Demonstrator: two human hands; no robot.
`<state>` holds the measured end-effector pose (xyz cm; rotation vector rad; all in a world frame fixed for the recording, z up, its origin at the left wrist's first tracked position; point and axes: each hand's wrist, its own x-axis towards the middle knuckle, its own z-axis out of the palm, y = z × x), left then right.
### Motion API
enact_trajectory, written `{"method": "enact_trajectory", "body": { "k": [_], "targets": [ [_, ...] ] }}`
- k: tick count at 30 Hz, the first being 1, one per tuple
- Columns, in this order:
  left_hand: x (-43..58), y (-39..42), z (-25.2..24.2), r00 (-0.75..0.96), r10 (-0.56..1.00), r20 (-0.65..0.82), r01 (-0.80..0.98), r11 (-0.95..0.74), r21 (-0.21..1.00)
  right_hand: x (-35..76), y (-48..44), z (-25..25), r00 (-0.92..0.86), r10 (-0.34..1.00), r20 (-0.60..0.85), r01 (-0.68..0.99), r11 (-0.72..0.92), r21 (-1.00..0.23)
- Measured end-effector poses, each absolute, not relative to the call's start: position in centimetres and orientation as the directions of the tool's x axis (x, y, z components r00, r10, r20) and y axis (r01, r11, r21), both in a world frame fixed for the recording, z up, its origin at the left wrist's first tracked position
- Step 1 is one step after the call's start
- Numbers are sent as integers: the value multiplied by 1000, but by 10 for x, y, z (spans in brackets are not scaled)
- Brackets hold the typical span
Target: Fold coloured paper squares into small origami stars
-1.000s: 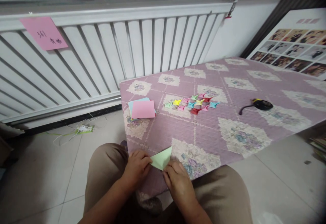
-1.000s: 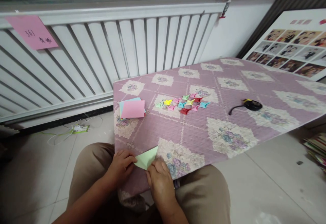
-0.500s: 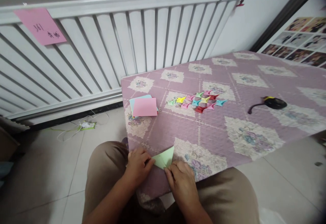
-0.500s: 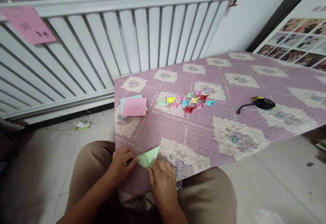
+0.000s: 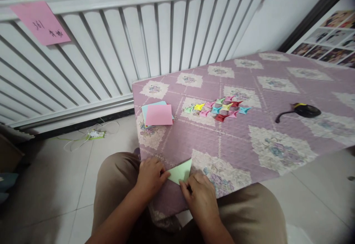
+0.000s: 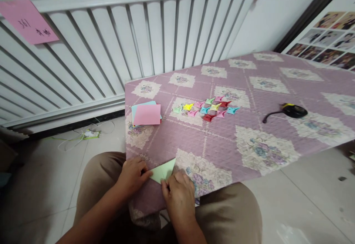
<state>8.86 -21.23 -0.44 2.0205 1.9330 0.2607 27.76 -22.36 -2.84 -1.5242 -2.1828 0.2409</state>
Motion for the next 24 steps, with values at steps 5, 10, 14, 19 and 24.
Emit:
{"method": "enact_trajectory", "body": {
  "k": [5, 10, 14, 19, 24],
  "targets": [
    [88, -207, 0, 61, 981, -185, 940, 5, 340, 277, -221, -24, -269, 931, 245, 843, 351, -407],
    [88, -203, 4, 72, 967, -245, 949, 9, 316, 277, -220, -23, -265, 939, 218, 845, 336, -416],
    [88, -202, 5, 77, 964, -253, 957, 0, 290, 276, -219, -23, -263, 943, 201, 850, 326, -415],
    [88, -202, 8, 100, 966, -240, 965, -35, 259, 277, -220, -26, -258, 945, 201, 850, 321, -417],
    [88, -200, 8, 111, 959, -261, 971, -49, 235, 281, -222, -33, -269, 941, 204, 835, 334, -438]
  ]
}}
